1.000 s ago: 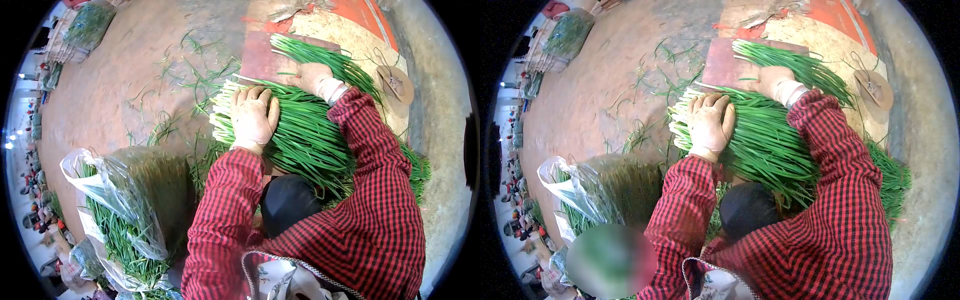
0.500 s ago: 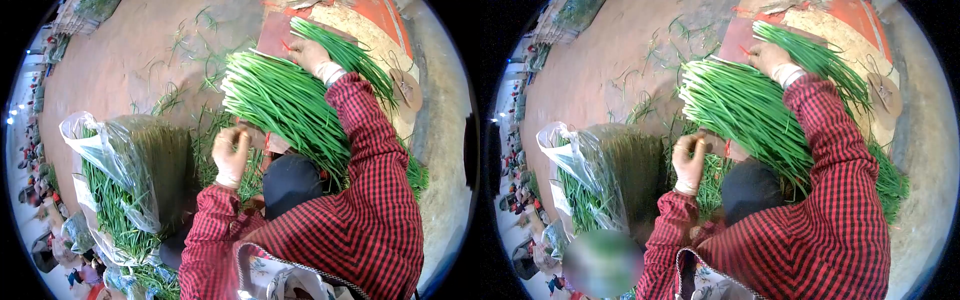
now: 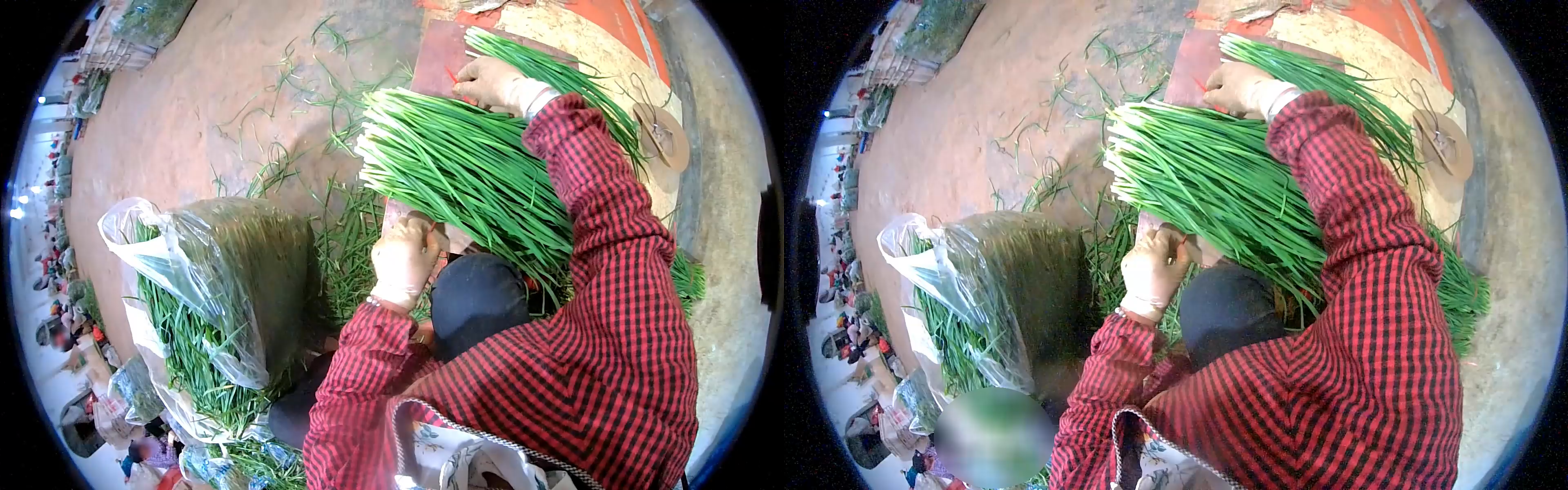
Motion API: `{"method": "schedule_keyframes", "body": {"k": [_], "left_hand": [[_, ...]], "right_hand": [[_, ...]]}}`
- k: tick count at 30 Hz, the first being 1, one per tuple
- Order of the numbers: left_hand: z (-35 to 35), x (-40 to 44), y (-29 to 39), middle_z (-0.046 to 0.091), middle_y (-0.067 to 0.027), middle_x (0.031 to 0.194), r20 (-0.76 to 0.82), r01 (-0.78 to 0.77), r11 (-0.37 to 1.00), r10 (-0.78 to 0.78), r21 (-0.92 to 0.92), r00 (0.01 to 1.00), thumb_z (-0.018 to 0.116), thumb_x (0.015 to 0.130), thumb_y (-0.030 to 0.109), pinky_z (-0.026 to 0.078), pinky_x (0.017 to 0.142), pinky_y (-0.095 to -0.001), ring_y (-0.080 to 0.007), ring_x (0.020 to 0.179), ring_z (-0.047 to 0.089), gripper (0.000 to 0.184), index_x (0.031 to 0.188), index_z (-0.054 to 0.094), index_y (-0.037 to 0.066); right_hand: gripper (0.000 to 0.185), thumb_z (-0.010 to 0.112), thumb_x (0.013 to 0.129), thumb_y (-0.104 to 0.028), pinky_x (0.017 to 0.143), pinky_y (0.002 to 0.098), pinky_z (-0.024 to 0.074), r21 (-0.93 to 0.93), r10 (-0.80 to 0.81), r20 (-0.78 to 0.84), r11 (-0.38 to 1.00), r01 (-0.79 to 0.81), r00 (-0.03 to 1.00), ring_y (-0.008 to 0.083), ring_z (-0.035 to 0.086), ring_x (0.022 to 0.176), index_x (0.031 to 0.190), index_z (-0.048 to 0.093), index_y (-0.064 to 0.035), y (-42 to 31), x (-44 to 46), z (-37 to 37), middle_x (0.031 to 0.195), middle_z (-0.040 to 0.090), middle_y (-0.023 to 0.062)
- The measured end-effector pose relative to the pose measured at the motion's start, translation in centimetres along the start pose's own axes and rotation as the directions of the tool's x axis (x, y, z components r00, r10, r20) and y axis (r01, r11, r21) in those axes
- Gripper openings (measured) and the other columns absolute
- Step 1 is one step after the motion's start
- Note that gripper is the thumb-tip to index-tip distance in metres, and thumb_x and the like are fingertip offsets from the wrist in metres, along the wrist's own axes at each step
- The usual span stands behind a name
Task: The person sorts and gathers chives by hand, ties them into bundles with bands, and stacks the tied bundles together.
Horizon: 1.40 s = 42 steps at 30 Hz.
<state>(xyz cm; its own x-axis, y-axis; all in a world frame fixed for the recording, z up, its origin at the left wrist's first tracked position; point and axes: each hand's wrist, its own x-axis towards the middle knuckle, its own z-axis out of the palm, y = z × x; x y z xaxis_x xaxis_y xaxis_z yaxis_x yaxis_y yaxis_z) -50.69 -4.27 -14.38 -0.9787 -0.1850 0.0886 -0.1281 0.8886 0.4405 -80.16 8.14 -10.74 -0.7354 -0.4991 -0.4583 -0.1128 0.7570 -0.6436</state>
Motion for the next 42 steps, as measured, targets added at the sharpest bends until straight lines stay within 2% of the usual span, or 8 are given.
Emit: {"method": "schedule_keyframes", "body": {"k": [1, 4, 6, 9, 13, 20, 30, 42], "left_hand": [[-0.4, -0.2, -0.2, 0.062, -0.008, 0.076, 0.018, 0.023, 1.0, -0.023, -0.021, 1.0, 0.066, 0.078, 0.022, 0.05, 0.057, -0.0396, -0.0266, 0.065, 0.063, 0.014, 0.085, 0.061, 0.01], [-1.4, -1.7, -2.1, 0.064, -0.0071, 0.072, 0.011, 0.248, 0.944, -0.252, -0.218, 0.968, 0.068, 0.078, 0.017, 0.051, 0.053, -0.0324, -0.0189, 0.055, 0.062, 0.012, 0.082, 0.062, 0.008], [-2.0, -2.0, -2.5, 0.065, -0.0063, 0.076, 0.295, 0.528, 0.528, -0.464, -0.665, 0.835, 0.066, 0.084, 0.009, 0.052, 0.057, -0.0271, -0.0125, 0.06, 0.062, 0.008, 0.085, 0.06, 0.003], [-3.3, -0.9, -2.3, 0.068, -0.0076, 0.083, 0.498, 0.549, 0.038, -0.371, -0.835, 0.783, 0.063, 0.088, 0.005, 0.052, 0.066, -0.0258, -0.0144, 0.069, 0.064, 0.014, 0.101, 0.061, 0.0], [-3.1, 0.8, -2.7, 0.069, -0.0108, 0.089, 0.587, 0.563, -0.172, -0.159, -0.809, 0.794, 0.059, 0.09, 0.008, 0.054, 0.07, -0.0311, -0.0202, 0.076, 0.067, 0.022, 0.109, 0.063, -0.001], [-2.9, 1.8, -1.5, 0.07, -0.0125, 0.092, 0.545, 0.536, -0.102, -0.192, -0.838, 0.816, 0.062, 0.091, 0.009, 0.056, 0.075, -0.0327, -0.0207, 0.081, 0.068, 0.015, 0.103, 0.065, 0.0], [-4.1, 2.6, 2.1, 0.069, -0.0073, 0.082, 0.363, 0.392, 0.084, -0.239, -0.916, 0.901, 0.06, 0.093, 0.011, 0.052, 0.069, -0.0257, -0.0129, 0.071, 0.064, 0.01, 0.094, 0.063, 0.001], [-3.6, 1.2, 2.7, 0.069, -0.0091, 0.081, 0.412, 0.461, 0.078, -0.333, -0.884, 0.848, 0.06, 0.094, 0.012, 0.054, 0.067, -0.0269, -0.0136, 0.068, 0.064, 0.014, 0.097, 0.061, -0.001]], "right_hand": [[0.031, 0.065, 0.087, -0.028, 0.068, 0.0336, 0.0518, -0.264, -0.252, -0.007, 0.934, 0.242, 0.968, 0.0193, 0.065, 0.073, 0.105, 0.07, -0.0042, 1.0, 0.8, 0.4, 0.087, 0.071, 0.0079], [0.036, 0.06, 0.089, -0.036, 0.087, 0.0375, 0.0497, -0.462, -0.276, -0.09, 0.863, 0.206, 0.957, 0.0304, 0.065, 0.097, 0.11, 0.07, -0.0079, 0.5, 0.1, 2.3, 0.105, 0.07, 0.0125], [0.038, 0.059, 0.09, -0.039, 0.089, 0.0367, 0.0492, -0.359, -0.247, -0.111, 0.913, 0.193, 0.963, 0.0296, 0.065, 0.099, 0.112, 0.069, -0.0088, 0.8, -0.2, 3.3, 0.106, 0.069, 0.0123], [0.043, 0.054, 0.093, -0.044, 0.092, 0.0351, 0.0474, -0.249, -0.241, -0.146, 0.948, 0.2, 0.959, 0.0284, 0.063, 0.105, 0.117, 0.066, -0.0104, 0.8, -0.8, 4.4, 0.113, 0.067, 0.012], [0.045, 0.056, 0.092, -0.044, 0.095, 0.0344, 0.0456, -0.195, -0.282, -0.198, 0.95, 0.244, 0.939, 0.0291, 0.06, 0.11, 0.119, 0.065, -0.009, 1.4, -0.7, 4.5, 0.116, 0.066, 0.0143], [0.033, 0.058, 0.09, -0.031, 0.085, 0.0354, 0.0482, 0.137, -0.191, -0.061, 0.971, 0.197, 0.98, 0.0284, 0.065, 0.091, 0.105, 0.068, -0.0029, 2.1, -0.2, 2.7, 0.094, 0.069, 0.0172], [0.019, 0.053, 0.084, -0.02, 0.073, 0.0442, 0.0525, -0.608, -0.357, -0.083, 0.758, 0.237, 0.93, 0.0324, 0.067, 0.084, 0.088, 0.069, -0.01, -4.6, -7.8, 7.2, 0.084, 0.068, 0.0164], [0.028, 0.057, 0.082, -0.019, 0.062, 0.0416, 0.0505, -0.401, -0.649, -0.335, 0.754, 0.52, 0.683, 0.0303, 0.065, 0.074, 0.109, 0.067, -0.0155, -0.4, -12.0, 13.4, 0.085, 0.066, 0.0094]]}}
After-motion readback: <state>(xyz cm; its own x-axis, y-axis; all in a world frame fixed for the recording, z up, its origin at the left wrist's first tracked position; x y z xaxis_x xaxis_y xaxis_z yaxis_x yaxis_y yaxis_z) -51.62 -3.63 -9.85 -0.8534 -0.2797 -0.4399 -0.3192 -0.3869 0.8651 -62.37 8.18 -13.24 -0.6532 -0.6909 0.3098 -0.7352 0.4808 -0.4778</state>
